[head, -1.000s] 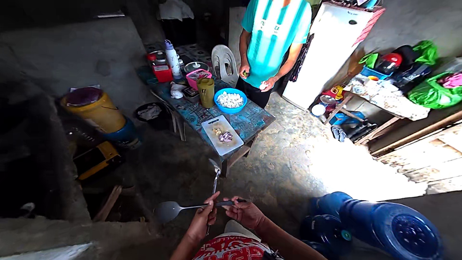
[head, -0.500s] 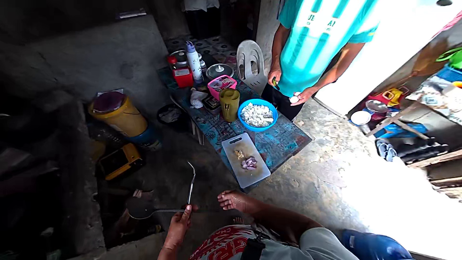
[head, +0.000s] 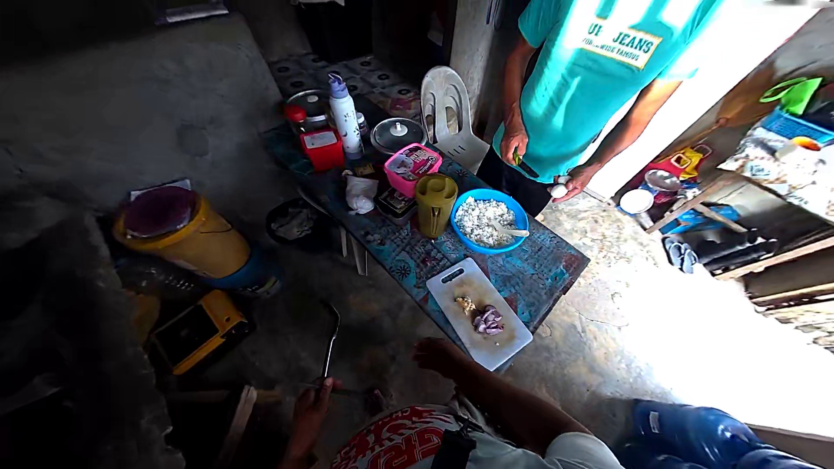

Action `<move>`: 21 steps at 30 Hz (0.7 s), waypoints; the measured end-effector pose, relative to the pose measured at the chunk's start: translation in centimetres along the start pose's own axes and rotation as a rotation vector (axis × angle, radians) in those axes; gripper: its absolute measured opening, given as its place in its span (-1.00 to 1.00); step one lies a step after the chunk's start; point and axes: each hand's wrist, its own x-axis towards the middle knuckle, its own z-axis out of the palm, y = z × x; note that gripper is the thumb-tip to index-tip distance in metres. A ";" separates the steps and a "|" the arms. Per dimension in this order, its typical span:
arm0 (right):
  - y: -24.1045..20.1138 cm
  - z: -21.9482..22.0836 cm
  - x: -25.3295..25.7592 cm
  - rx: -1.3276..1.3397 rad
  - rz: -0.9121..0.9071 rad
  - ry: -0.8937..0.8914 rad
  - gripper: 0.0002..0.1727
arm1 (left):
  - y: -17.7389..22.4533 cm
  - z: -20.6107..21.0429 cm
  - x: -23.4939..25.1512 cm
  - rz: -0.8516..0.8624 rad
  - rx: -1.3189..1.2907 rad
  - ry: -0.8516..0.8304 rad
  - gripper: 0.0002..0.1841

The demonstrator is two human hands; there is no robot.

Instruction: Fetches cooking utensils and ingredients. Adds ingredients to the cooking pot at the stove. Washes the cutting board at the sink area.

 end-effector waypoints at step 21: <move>-13.6 25.7 17.5 -0.553 -0.182 -0.606 -0.56 | 6.2 -9.8 27.9 0.454 -0.265 -0.174 -0.41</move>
